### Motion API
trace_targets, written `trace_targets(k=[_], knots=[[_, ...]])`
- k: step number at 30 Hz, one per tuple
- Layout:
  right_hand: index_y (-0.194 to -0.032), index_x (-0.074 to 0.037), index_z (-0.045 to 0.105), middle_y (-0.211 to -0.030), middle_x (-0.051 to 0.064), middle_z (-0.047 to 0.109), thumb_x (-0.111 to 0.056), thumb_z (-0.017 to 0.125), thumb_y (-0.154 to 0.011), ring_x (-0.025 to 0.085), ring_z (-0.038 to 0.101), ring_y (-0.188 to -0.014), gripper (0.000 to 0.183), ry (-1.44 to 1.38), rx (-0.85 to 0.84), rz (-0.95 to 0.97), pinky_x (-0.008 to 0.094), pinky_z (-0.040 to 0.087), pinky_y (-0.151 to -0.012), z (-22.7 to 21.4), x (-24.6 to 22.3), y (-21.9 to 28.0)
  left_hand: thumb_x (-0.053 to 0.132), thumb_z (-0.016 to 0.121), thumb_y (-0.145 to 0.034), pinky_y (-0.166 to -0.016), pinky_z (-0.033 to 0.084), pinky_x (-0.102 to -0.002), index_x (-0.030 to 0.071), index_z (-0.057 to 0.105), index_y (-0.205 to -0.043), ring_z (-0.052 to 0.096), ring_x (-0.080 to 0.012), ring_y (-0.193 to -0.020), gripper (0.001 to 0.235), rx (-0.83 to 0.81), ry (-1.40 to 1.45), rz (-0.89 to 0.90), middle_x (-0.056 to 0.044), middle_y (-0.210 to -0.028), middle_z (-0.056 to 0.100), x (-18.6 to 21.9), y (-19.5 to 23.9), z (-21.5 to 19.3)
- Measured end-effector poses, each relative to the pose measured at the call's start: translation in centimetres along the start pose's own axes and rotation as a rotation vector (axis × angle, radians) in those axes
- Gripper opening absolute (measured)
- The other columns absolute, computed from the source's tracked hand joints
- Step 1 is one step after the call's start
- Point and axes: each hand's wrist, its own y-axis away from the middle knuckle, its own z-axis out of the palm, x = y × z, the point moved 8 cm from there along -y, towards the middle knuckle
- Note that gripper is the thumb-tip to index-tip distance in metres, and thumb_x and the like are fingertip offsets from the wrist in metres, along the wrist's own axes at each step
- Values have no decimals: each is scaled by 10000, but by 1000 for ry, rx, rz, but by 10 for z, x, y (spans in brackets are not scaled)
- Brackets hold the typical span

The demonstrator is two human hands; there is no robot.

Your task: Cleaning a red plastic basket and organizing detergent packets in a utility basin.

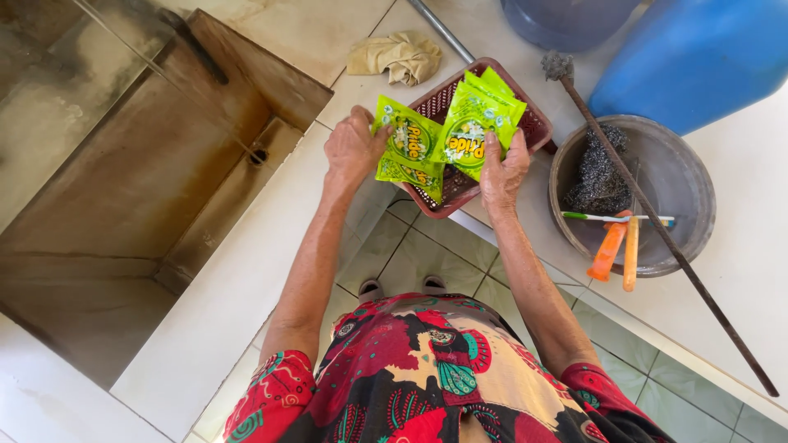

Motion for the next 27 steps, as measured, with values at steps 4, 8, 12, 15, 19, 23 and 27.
trace_targets(k=[4,8,12,15,19,23,27], knots=[[-1231,0,595,-1111,32,700,-107,623,-1071,96,611,-980,195,15,4,-55,274,528,-889,6,-4,-4,386,751,-904,-805,560,-484,115,706,-985,736,-345,-923,287,-76,47,-101,-138,-964,776,-12,1,9],[-1217,8,591,-1101,48,694,-109,608,-1102,102,602,-988,165,44,-2,-156,283,523,-901,13,-12,-4,372,793,-830,-709,546,-509,48,681,-1000,709,-377,-849,383,126,116,-5,-189,-965,726,14,8,-17],[-1196,10,605,-1070,68,707,-117,606,-1102,118,627,-969,158,179,60,-237,306,535,-885,10,-30,-7,564,770,-899,-834,560,-476,74,734,-1039,726,-322,-943,510,-290,-137,-113,-158,-1018,719,26,17,1],[-1188,-3,604,-1069,83,733,-120,591,-1104,130,651,-956,144,136,58,-223,320,555,-864,14,-29,-13,551,878,-692,-746,549,-496,2,704,-1024,690,-344,-928,665,-111,-203,49,-170,-995,666,33,21,14],[-1206,-9,602,-1059,113,748,-97,605,-1086,186,705,-935,149,304,83,-290,347,561,-843,21,-33,-13,447,850,-696,-758,523,-524,1,720,-959,704,-334,-867,533,-76,-273,104,-152,-935,676,42,18,23],[-1255,-16,589,-1068,135,738,-67,591,-1082,239,721,-946,180,355,25,-337,360,559,-846,32,-40,-12,263,726,-864,-814,547,-563,23,748,-943,719,-380,-859,254,-42,-91,49,-217,-943,718,40,5,36],[-1275,-29,587,-1125,131,724,-37,566,-1044,255,729,-1025,232,349,-103,-366,340,558,-877,43,-31,-15,194,618,-880,-683,660,-426,-44,671,-913,812,-312,-741,246,-282,577,-306,-213,-895,787,57,-1,38]])
